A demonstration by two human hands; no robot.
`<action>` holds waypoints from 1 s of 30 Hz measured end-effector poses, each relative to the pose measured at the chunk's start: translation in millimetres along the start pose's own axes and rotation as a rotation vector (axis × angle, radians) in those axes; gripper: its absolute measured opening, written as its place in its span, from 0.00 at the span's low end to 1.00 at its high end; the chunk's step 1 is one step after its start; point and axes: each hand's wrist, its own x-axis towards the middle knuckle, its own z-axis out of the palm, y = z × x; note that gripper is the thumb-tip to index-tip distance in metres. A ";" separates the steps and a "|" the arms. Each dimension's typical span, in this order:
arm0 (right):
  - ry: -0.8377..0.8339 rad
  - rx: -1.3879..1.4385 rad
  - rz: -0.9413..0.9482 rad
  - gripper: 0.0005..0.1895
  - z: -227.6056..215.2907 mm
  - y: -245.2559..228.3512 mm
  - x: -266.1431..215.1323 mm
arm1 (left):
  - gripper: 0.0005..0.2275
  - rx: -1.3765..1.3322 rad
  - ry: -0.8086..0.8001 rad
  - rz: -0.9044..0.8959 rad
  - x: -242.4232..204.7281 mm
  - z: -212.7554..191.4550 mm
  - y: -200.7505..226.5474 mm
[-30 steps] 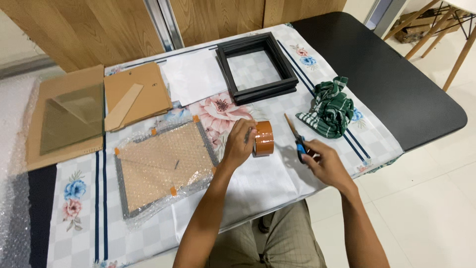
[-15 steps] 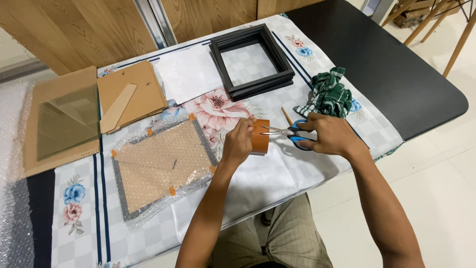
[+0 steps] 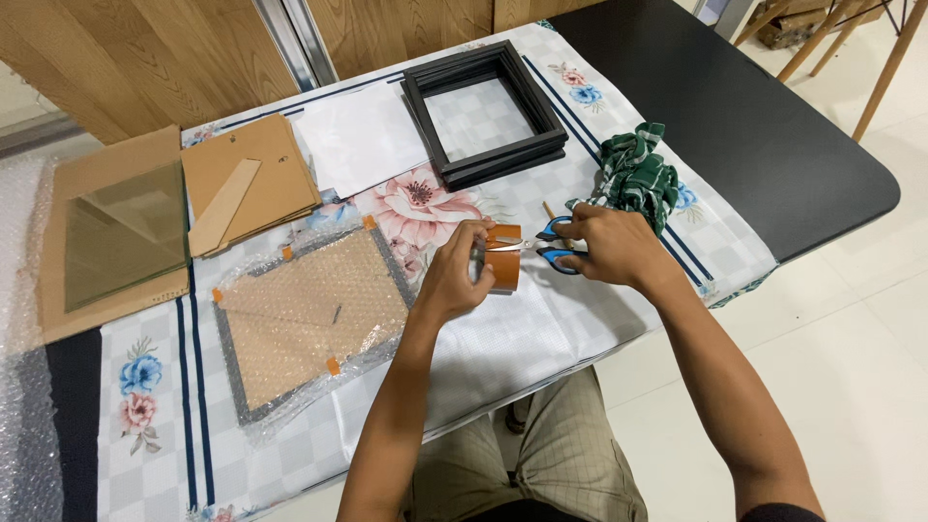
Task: The person wraps an artwork with bubble wrap, using scissors to cut pieces of tape and securing the wrap by hand.
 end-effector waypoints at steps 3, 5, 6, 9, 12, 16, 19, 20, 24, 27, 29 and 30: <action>0.015 -0.063 -0.002 0.21 2.8 -2.1 2.1 | 0.16 -0.003 0.000 0.002 -0.9 1.8 -3.4; 0.023 -0.101 -0.007 0.20 6.6 -2.5 3.0 | 0.17 -0.004 -0.001 0.005 -2.0 2.9 -4.7; 0.042 -0.135 -0.013 0.18 8.3 -2.5 3.4 | 0.17 -0.003 -0.001 0.004 -2.2 3.0 -5.0; 0.077 -0.206 -0.032 0.15 9.8 -5.2 4.2 | 0.17 -0.004 -0.004 0.014 -2.1 3.4 -7.0; 0.123 -0.249 -0.057 0.12 10.9 -7.1 3.4 | 0.18 -0.005 -0.002 0.024 -2.4 5.7 -11.6; 0.237 -0.321 -0.093 0.10 37.6 5.8 5.7 | 0.18 -0.013 0.010 0.023 -4.0 6.6 -13.5; 0.336 -0.359 -0.116 0.12 31.3 6.7 0.1 | 0.21 -0.030 -0.006 -0.025 -6.9 6.3 -15.2; 0.336 -0.359 -0.116 0.12 27.3 7.5 -9.9 | 0.21 -0.030 -0.005 -0.026 -6.3 6.1 -12.7; 0.222 0.012 0.165 0.14 32.2 -3.9 -47.2 | 0.26 -0.116 0.058 -0.055 -7.6 5.6 -9.5; 0.142 0.226 0.376 0.20 91.0 -14.6 -58.5 | 0.29 -0.125 0.108 -0.077 -14.2 13.2 -25.5; 0.138 0.267 0.467 0.21 120.9 -20.5 -56.5 | 0.30 -0.117 0.140 -0.079 -15.2 19.7 -27.2; 0.145 0.205 0.464 0.18 126.7 -26.6 -54.1 | 0.30 -0.108 0.168 -0.130 -16.6 21.5 -21.7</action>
